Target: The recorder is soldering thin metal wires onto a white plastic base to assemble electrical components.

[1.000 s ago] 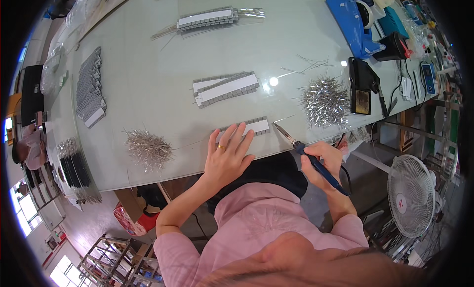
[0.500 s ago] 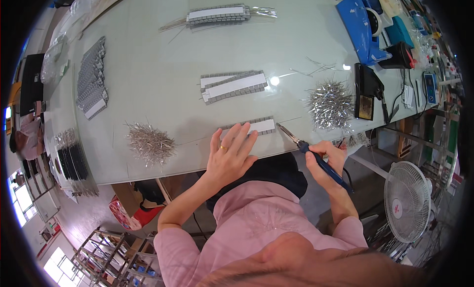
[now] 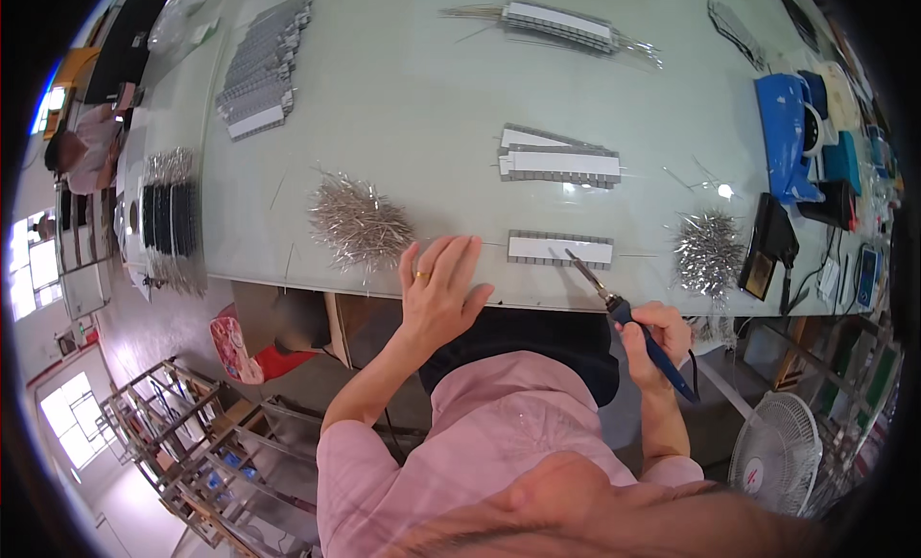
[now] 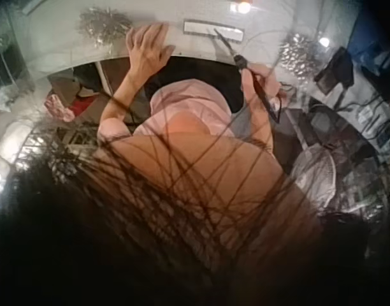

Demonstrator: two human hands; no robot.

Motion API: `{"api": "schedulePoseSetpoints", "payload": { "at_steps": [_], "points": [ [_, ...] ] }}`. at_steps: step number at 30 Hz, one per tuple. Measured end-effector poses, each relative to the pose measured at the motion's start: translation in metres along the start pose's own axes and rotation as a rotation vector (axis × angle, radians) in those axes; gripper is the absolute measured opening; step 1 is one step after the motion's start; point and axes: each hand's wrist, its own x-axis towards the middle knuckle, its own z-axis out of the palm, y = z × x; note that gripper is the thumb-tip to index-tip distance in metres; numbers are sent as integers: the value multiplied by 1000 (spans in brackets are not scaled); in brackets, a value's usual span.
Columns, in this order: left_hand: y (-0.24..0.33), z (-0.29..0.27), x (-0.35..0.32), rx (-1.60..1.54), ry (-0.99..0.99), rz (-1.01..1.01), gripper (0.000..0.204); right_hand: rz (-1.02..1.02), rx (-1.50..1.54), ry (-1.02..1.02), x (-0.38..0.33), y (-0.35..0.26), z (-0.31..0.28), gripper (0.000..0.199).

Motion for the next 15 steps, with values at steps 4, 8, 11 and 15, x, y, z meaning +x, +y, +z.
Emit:
{"api": "schedulePoseSetpoints", "payload": {
  "at_steps": [4,8,11,15],
  "points": [
    [-2,2,-1,-9,18,23,58,-151,-128,-72,18,-10,22,18],
    [-4,3,-1,-19,34,37,58,-120,-193,-174,30,-26,39,13],
    [-5,3,0,-22,40,52,59,-136,-211,-212,36,-27,48,15],
    [-6,3,1,-23,42,70,60,-156,-233,-227,42,-28,55,15]
  ]
}}
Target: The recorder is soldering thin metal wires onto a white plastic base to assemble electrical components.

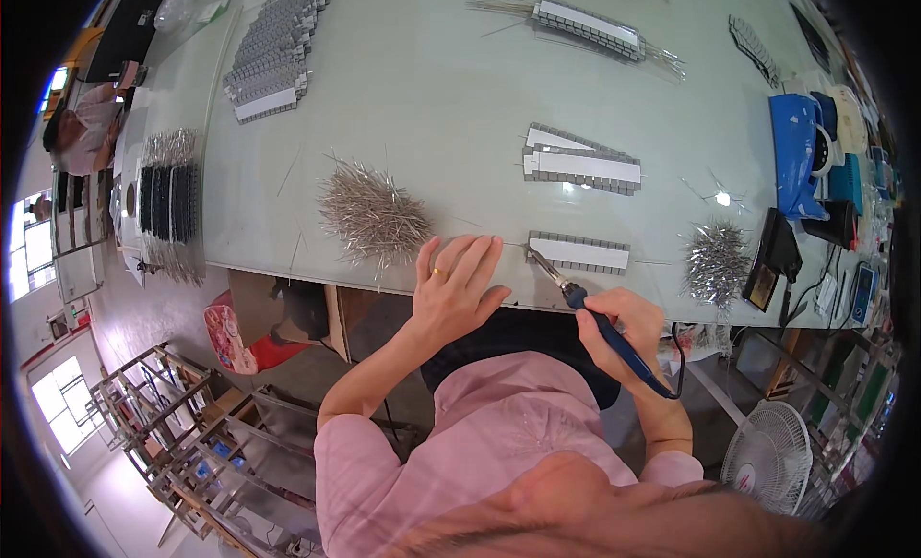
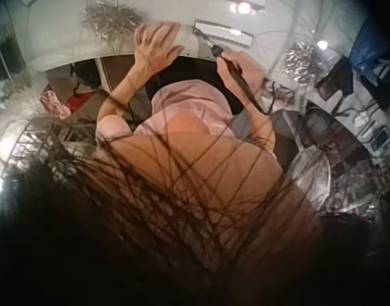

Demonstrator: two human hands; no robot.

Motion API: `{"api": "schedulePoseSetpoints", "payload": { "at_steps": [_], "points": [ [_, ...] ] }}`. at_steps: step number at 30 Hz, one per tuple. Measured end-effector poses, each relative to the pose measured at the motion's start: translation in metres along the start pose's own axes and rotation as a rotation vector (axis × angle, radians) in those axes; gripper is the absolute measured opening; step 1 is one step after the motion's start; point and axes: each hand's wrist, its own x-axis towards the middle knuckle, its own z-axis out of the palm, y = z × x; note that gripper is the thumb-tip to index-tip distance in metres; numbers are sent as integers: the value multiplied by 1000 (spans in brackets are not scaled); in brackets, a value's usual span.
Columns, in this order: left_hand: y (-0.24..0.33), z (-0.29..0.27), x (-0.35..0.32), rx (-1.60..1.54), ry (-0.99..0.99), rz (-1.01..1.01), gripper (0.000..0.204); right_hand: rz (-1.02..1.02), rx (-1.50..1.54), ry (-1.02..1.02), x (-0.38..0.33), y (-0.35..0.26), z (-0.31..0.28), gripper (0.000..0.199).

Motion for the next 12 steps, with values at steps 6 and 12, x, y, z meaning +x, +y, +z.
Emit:
{"api": "schedulePoseSetpoints", "payload": {
  "at_steps": [6,12],
  "points": [
    [-1,0,0,-1,-7,4,60,6,-32,-20,2,-4,1,15],
    [-3,1,-1,-21,-4,21,59,13,-29,-49,3,-5,2,16]
  ]
}}
